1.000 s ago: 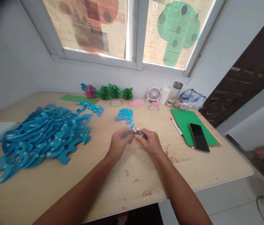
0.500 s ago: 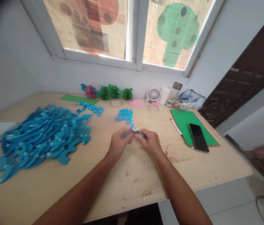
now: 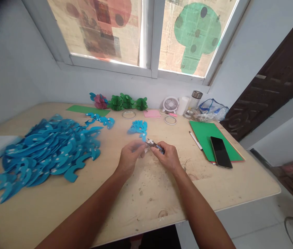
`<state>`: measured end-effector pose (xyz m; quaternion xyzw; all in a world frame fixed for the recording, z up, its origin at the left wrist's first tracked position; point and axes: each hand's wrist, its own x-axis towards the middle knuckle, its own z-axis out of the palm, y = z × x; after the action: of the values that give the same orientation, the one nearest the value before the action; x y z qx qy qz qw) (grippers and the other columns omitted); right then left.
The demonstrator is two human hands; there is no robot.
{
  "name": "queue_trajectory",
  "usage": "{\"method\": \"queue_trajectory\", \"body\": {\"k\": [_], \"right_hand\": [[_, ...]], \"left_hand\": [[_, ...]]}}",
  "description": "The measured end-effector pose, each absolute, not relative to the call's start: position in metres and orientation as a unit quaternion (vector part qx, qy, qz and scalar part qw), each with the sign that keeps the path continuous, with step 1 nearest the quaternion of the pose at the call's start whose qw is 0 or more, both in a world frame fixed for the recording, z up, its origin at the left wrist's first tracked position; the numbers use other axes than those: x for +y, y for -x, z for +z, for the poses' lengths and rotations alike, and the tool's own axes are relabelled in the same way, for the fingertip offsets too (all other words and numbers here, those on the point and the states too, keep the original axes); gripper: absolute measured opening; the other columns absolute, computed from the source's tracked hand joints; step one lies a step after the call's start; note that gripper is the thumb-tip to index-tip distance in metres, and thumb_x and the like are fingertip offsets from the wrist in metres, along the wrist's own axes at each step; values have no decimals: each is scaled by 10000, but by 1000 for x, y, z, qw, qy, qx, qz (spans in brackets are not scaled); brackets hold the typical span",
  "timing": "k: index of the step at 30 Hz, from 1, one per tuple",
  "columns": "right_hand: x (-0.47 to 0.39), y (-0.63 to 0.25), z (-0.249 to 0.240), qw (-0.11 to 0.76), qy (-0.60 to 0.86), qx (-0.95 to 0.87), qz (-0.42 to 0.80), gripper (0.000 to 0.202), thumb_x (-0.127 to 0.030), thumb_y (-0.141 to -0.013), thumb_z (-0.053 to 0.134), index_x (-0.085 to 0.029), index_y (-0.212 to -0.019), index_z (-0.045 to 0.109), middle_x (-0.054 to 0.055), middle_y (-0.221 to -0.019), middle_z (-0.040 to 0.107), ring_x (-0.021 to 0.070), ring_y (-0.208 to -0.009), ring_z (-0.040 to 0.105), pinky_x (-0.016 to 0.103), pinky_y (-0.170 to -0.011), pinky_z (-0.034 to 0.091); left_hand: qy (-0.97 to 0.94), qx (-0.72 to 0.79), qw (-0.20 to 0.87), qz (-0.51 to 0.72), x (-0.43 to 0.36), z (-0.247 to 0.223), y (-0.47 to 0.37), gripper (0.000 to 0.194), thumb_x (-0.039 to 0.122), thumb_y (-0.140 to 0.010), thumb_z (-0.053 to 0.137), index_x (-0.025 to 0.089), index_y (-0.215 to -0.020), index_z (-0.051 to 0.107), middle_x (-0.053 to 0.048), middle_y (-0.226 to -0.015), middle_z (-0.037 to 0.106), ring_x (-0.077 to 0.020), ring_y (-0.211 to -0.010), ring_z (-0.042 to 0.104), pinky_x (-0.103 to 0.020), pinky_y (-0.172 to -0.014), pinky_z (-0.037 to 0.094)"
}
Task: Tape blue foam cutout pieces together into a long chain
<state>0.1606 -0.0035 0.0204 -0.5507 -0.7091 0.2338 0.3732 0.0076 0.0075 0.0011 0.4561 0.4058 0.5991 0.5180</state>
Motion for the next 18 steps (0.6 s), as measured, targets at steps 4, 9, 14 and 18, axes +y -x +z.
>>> {"method": "queue_trajectory", "body": {"k": [4, 9, 14, 18], "right_hand": [[-5, -157, 21, 415, 536, -671, 300, 328, -479, -761, 534, -160, -784, 607, -31, -572, 430, 98, -533, 375, 217, -494, 297], [-5, -152, 21, 431, 519, -653, 344, 289, -431, -736, 573, -159, -830, 599, -19, -609, 470, 100, -546, 393, 215, -499, 314], [-4, -152, 18, 443, 514, -651, 341, 214, -371, -746, 560, -159, -772, 579, -36, -571, 418, 89, -524, 354, 210, -484, 292], [-4, -153, 19, 454, 511, -650, 332, 191, -351, -745, 553, -161, -726, 567, -41, -555, 408, 86, -514, 352, 208, -478, 288]], "left_hand": [[-466, 401, 520, 593, 5, 2, -10, 160, 299, -644, 671, 154, -690, 622, 52, -459, 485, -68, -425, 409, -206, -463, 337], [-493, 399, 517, 575, 0, 4, -13, 128, 270, -669, 646, 151, -712, 626, 49, -472, 484, -72, -448, 425, -203, -483, 345], [-517, 402, 513, 555, -4, 6, -15, 119, 255, -692, 628, 150, -749, 624, 44, -508, 497, -74, -467, 443, -198, -492, 355], [-535, 393, 508, 549, -4, 7, -14, 143, 277, -696, 633, 157, -775, 634, 36, -546, 515, -77, -490, 448, -199, -510, 373]]}}
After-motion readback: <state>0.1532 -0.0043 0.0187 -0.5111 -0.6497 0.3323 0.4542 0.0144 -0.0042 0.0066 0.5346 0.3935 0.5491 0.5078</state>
